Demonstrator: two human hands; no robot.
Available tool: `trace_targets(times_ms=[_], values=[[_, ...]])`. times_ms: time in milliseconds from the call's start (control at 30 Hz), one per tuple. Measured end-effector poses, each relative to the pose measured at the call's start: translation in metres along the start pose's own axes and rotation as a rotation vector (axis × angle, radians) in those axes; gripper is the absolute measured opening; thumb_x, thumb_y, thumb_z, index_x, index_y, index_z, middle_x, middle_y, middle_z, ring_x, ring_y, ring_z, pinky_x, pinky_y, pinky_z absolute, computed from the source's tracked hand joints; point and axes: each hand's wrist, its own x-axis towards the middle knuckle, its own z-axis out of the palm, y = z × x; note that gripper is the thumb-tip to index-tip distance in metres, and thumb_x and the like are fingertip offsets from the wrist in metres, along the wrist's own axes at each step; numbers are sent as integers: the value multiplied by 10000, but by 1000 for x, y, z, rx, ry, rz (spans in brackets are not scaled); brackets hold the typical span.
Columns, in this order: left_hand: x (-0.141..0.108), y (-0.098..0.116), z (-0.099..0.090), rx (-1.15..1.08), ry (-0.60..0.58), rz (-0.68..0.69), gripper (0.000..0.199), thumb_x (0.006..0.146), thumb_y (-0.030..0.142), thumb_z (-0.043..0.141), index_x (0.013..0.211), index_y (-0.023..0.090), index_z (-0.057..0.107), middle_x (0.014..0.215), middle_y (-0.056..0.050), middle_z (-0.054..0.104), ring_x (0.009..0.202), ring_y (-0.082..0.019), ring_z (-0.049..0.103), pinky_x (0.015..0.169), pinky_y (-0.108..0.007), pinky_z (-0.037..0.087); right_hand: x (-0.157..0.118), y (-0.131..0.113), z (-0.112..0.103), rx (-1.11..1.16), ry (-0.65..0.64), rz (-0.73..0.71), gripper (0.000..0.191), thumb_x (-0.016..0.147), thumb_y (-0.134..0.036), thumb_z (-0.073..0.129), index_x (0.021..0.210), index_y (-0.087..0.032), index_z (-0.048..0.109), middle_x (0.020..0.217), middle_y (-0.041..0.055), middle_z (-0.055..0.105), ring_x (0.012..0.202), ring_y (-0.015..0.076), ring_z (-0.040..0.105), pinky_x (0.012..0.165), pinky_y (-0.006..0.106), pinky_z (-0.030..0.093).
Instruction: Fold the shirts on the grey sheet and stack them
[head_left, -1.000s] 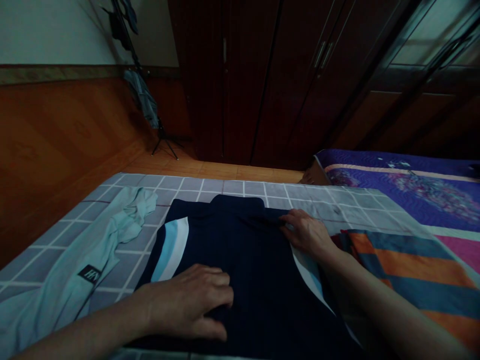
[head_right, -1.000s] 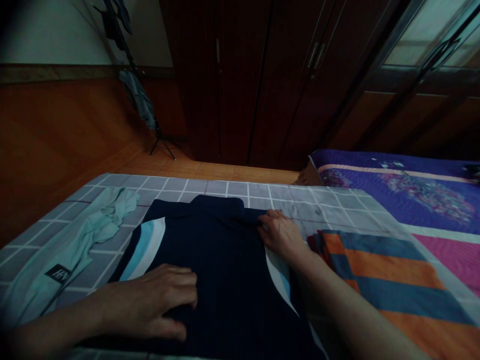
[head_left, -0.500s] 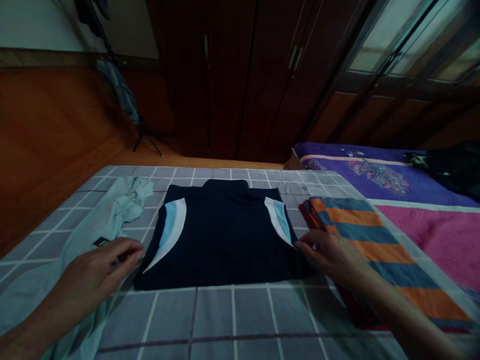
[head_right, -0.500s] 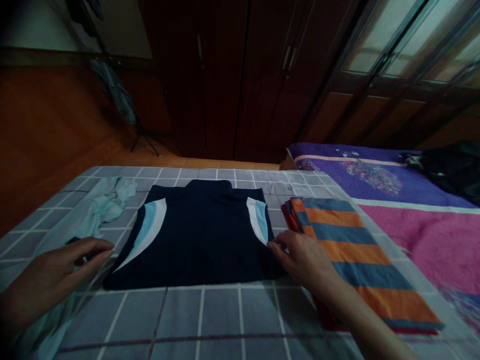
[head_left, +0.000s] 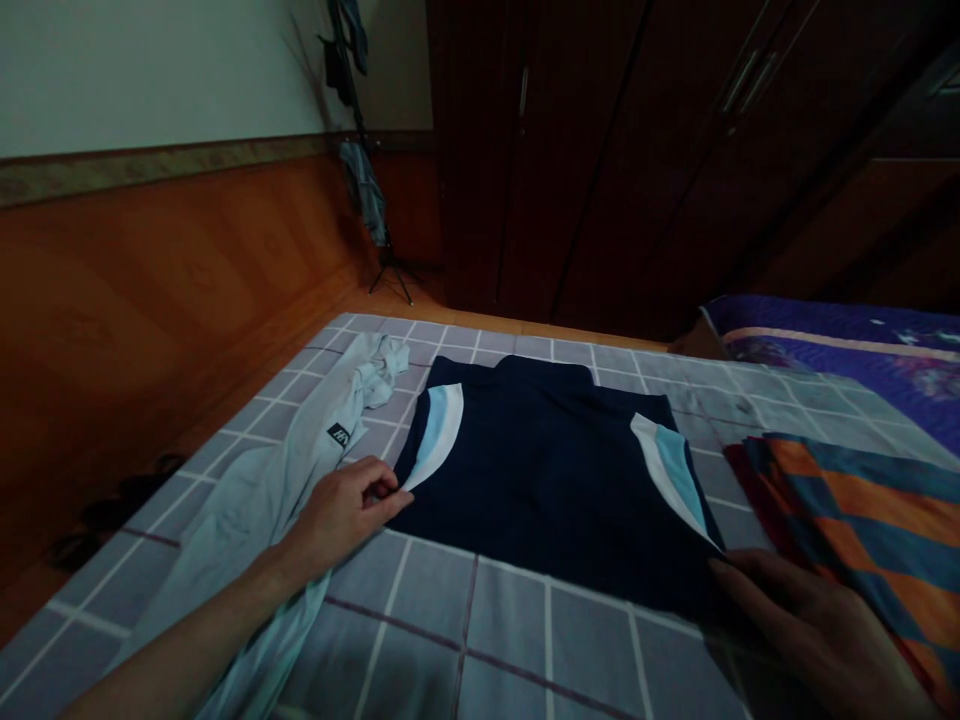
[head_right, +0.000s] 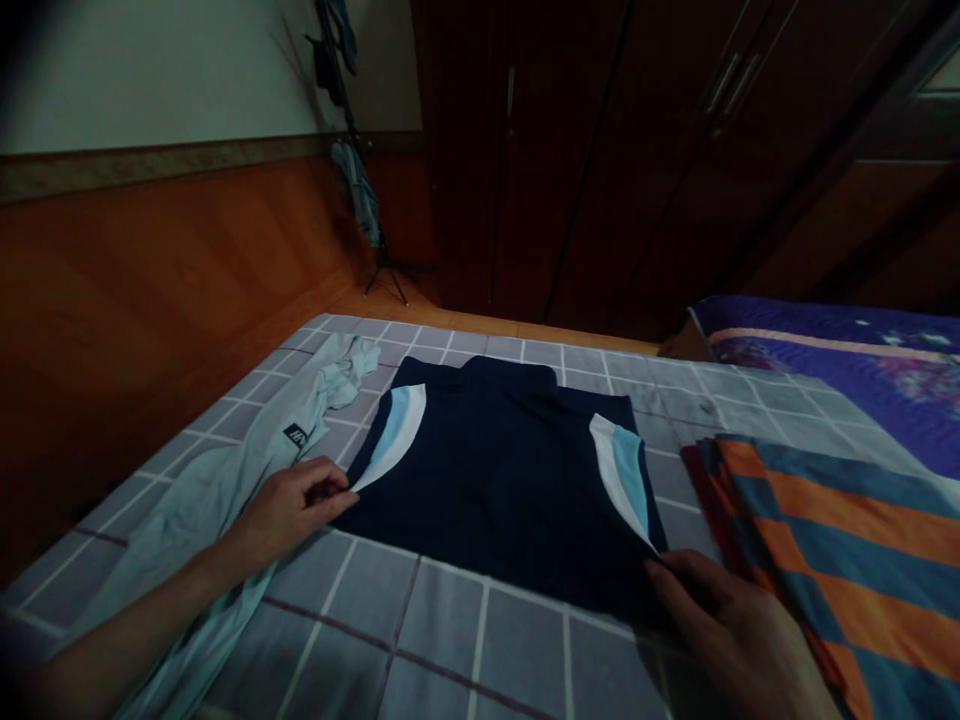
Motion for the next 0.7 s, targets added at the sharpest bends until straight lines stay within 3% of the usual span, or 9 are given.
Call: trace_targets(times_ms=[67,167,300,400,500,600,700], values=[[-1,6,3,-6,-9,17,264,798,441,587,723,188,592,727,11,578,607,-127,520,589,-246,394,-1,-4,0,74,-93,69,402,694,-593,470,664,-247,671,659,42,701,586,228,659,516,295,522],[-1,9,4,-113,-30,-10,262,803,406,572,673,179,559,664,22,524,579,-115,484,558,-234,376,-1,-5,1,142,-123,124,392,691,-591,487,667,-240,661,618,43,671,574,235,638,506,311,499],[-1,5,5,-378,-142,-206,295,801,463,534,699,189,498,533,74,428,410,-80,399,403,-190,301,-2,-1,4,212,-152,145,371,721,-566,510,661,-225,643,630,43,655,592,229,620,516,309,469],[-2,0,7,-475,-241,-296,315,796,511,525,780,203,464,505,97,451,297,-50,322,324,-162,206,-2,1,5,284,-180,136,356,734,-525,546,839,-203,657,686,33,653,644,216,616,560,301,463],[-3,-5,9,-530,-279,-292,334,784,517,549,892,210,474,514,93,499,268,-37,302,311,-144,167,-3,0,4,309,-166,133,477,732,-490,565,1082,-168,603,571,-28,530,539,171,529,497,281,400],[-4,-6,10,-580,-243,-295,349,774,509,568,938,213,481,538,87,522,277,-27,290,319,-139,162,-4,-2,3,343,-160,122,513,740,-467,569,1141,-148,567,526,-68,421,484,140,454,461,265,351],[-4,-5,10,-587,-230,-306,324,752,491,598,859,206,490,596,67,564,301,-25,320,338,-151,203,-5,-5,4,418,-157,136,496,733,-458,584,1129,-161,571,611,-33,527,568,161,540,505,270,413]])
